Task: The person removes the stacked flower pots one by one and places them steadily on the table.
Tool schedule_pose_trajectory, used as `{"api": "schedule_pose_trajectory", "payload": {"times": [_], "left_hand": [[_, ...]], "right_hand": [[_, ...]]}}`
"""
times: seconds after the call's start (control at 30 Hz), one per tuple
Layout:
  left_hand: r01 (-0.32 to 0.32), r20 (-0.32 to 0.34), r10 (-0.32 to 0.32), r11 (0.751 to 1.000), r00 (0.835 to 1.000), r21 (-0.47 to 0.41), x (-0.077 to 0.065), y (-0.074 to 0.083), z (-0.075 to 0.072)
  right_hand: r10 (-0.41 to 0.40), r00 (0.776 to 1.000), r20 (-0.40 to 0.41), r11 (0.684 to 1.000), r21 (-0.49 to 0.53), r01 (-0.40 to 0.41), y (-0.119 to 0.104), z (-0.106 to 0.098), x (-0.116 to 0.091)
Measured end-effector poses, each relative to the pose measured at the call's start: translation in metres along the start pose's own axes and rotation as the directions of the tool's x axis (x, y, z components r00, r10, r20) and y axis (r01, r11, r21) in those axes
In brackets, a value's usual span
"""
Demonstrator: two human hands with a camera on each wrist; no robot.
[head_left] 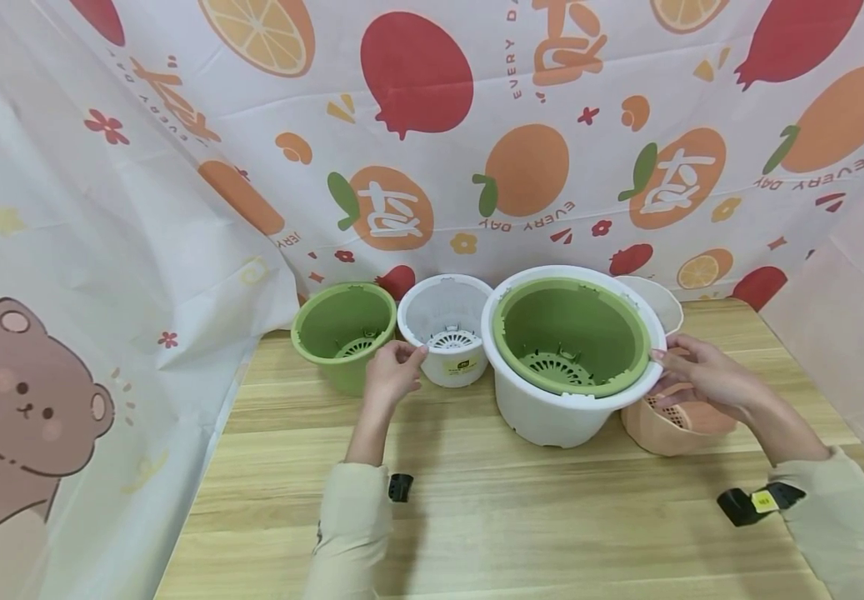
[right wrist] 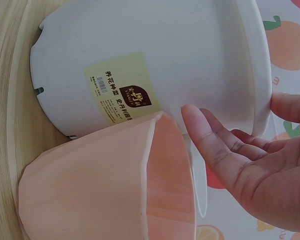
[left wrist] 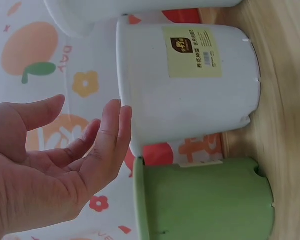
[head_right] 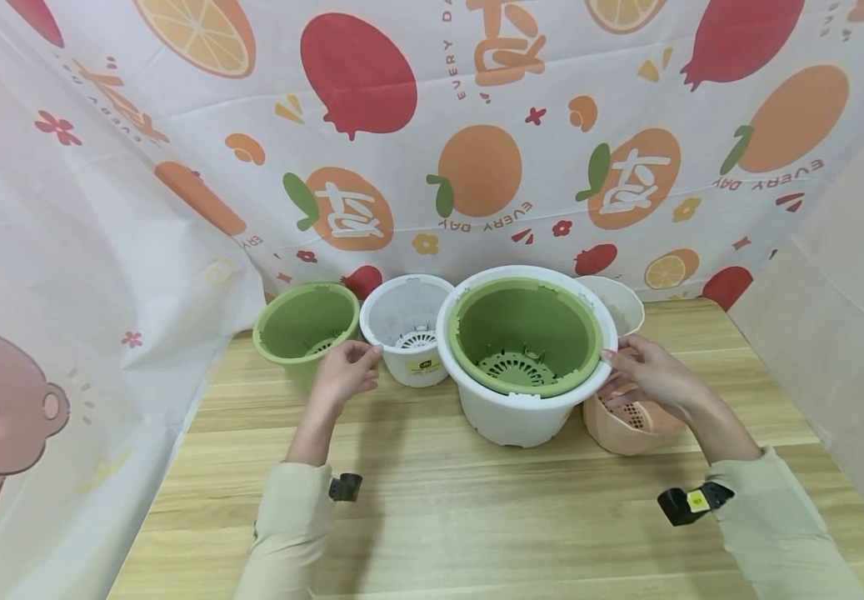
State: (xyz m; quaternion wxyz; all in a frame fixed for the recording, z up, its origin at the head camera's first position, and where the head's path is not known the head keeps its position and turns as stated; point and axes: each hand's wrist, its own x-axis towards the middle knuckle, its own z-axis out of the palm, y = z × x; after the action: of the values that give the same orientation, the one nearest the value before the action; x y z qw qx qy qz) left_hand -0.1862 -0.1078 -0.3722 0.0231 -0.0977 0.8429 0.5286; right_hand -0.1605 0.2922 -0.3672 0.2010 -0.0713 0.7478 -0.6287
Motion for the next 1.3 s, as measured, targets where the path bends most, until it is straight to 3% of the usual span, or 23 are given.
{"api": "schedule_pose_trajectory", "payload": {"times": [0.5, 0.77, 0.97, 1.3], "left_hand": [[-0.109, 0.057, 0.104, 0.99, 0.993, 0.084, -0.005, 0.025, 0.014], [-0.169, 0.088, 0.155, 0.967, 0.984, 0.188, -0.008, 0.04, 0.019], [-0.247, 0.115, 0.225, 0.939, 0.968, 0.241, -0.008, 0.054, 0.028], [-0.295, 0.176, 0.251, 0.907, 0.952, 0.3, -0.01, 0.075, 0.046]], "right_hand": [[0.001, 1.0, -0.003, 1.0, -0.001, -0.001, 0.002, 0.001, 0.0], [-0.011, 1.0, -0.005, 1.0, -0.001, 0.011, 0.002, 0.0, 0.0], [-0.008, 1.0, -0.008, 1.0, -0.006, 0.008, 0.003, 0.001, 0.001], [-0.001, 1.0, -0.014, 1.0, -0.011, 0.001, 0.002, 0.002, 0.0]]}}
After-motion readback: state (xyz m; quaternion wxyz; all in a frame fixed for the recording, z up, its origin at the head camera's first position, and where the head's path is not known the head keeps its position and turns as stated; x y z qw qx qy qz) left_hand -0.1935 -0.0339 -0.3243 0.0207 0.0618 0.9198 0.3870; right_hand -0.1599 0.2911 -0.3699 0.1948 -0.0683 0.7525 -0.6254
